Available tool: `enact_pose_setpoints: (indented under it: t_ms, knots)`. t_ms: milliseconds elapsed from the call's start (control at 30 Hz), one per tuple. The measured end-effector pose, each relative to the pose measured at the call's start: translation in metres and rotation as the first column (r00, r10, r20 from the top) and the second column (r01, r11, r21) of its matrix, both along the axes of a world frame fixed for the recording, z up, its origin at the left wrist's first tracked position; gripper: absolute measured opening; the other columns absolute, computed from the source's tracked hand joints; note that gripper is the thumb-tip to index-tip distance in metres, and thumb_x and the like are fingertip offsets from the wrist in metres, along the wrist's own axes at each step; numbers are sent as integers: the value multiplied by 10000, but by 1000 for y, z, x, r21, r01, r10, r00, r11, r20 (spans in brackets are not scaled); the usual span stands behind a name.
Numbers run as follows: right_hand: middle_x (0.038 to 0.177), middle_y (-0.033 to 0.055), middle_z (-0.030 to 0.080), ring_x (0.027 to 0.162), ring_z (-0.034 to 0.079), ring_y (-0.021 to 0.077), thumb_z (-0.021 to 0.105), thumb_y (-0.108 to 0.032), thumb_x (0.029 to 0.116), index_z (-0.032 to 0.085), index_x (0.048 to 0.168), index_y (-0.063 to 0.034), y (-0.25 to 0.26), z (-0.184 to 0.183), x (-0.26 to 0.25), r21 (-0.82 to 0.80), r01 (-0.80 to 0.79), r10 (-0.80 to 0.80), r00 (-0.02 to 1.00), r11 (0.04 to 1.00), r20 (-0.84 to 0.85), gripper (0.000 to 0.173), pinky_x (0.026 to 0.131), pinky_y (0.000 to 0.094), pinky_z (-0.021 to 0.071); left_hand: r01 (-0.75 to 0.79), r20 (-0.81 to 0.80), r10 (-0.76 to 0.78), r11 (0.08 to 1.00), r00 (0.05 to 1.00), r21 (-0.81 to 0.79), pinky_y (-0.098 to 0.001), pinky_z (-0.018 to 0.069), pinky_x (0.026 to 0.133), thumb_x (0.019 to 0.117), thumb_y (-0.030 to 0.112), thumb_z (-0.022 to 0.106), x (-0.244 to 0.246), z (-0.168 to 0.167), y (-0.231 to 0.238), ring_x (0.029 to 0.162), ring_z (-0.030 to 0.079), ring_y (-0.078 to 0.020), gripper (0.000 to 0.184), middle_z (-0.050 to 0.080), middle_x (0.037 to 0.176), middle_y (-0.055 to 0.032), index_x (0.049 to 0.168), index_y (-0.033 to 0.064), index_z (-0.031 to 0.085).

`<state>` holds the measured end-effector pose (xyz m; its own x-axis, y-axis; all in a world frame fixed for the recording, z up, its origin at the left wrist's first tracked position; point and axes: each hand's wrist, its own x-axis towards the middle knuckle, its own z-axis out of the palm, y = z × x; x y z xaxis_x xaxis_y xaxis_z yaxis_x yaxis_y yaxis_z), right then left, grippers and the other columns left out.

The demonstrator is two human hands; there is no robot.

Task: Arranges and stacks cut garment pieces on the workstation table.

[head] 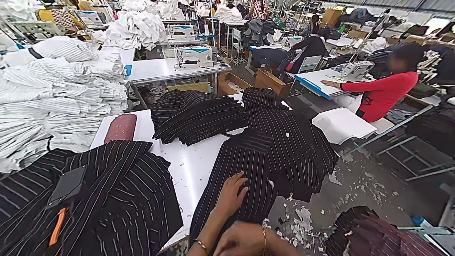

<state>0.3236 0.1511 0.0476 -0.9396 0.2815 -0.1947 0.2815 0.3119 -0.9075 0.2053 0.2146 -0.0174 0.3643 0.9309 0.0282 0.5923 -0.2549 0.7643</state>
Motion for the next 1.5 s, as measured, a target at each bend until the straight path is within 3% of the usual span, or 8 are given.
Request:
enact_pose_setpoints:
  t_ms: [133, 467, 733, 867, 1067, 1233, 1333, 1500]
  knots:
    - [1236, 175, 709, 1167, 669, 291, 532, -224, 1066, 706, 1264, -42, 55, 13, 44, 216, 325, -374, 894, 921, 247, 320, 1066, 478, 477, -128, -339, 117, 992, 933, -12, -602, 51, 1256, 1059, 495, 401, -12, -47, -12, 1578, 188, -261, 615, 255, 1696, -39, 1597, 197, 378]
    - [1297, 201, 664, 1156, 679, 262, 601, -146, 1031, 593, 1376, 14, 93, -44, 55, 175, 740, -755, 601, 650, 263, 380, 1019, 374, 531, -623, -249, 640, 767, 727, 153, -692, 436, 875, 954, 359, 643, -68, -42, -106, 1018, 643, -498, 375, 703, 991, -231, 897, 1, 740]
    - [1514, 303, 448, 1342, 532, 406, 607, -315, 1026, 395, 1539, 29, 168, -76, 9, 491, 769, -908, 398, 409, 133, 653, 1131, 479, 434, -561, 10, 561, 827, 828, 30, -530, 544, 964, 960, 61, 625, -50, -42, -47, 1100, 662, -431, 245, 678, 1166, -256, 1172, -29, 708]
    - [1358, 236, 601, 1309, 559, 373, 607, -324, 1032, 603, 1371, -40, 203, -58, -1, 521, 674, -852, 423, 523, 308, 443, 1100, 511, 441, -566, 78, 573, 819, 816, -96, -467, 555, 886, 964, 94, 636, -50, -39, -24, 947, 675, -342, 257, 681, 1072, -219, 1185, -23, 699]
    - [1277, 185, 696, 1229, 619, 418, 679, -191, 965, 800, 1044, -44, 167, -66, 1, 492, 806, -805, 512, 328, -301, 206, 1039, 603, 464, -537, 385, 626, 780, 678, -322, -340, 556, 876, 1034, 223, 559, -63, -35, -22, 969, 678, -181, 328, 676, 1202, -149, 1267, 28, 682]
    - [1063, 90, 768, 1055, 718, 281, 715, -175, 924, 808, 938, -83, 67, -58, -30, 464, 656, -554, 754, 596, -354, 131, 939, 508, 557, -432, 548, 636, 771, 544, -467, -371, 479, 1076, 1033, 290, 540, -75, -27, -19, 1230, 623, -211, 535, 629, 1350, -203, 1433, -62, 500]
    - [968, 113, 772, 913, 747, 235, 772, -208, 893, 778, 899, -32, 21, -51, -39, 337, 541, -466, 839, 771, -282, 177, 826, 425, 597, -554, 424, 778, 628, 463, -547, -375, 538, 950, 967, 138, 688, -76, -21, -17, 1004, 688, -197, 360, 704, 1087, -201, 1226, -99, 609]
    - [911, 97, 746, 779, 714, 147, 698, -197, 959, 738, 1007, -4, 35, -12, -25, 187, 654, -607, 753, 733, -256, 203, 748, 319, 597, -622, 505, 822, 544, 262, -563, -299, 533, 917, 1084, 147, 481, -75, 0, -30, 954, 662, -108, 308, 691, 1071, -168, 1199, -108, 612]
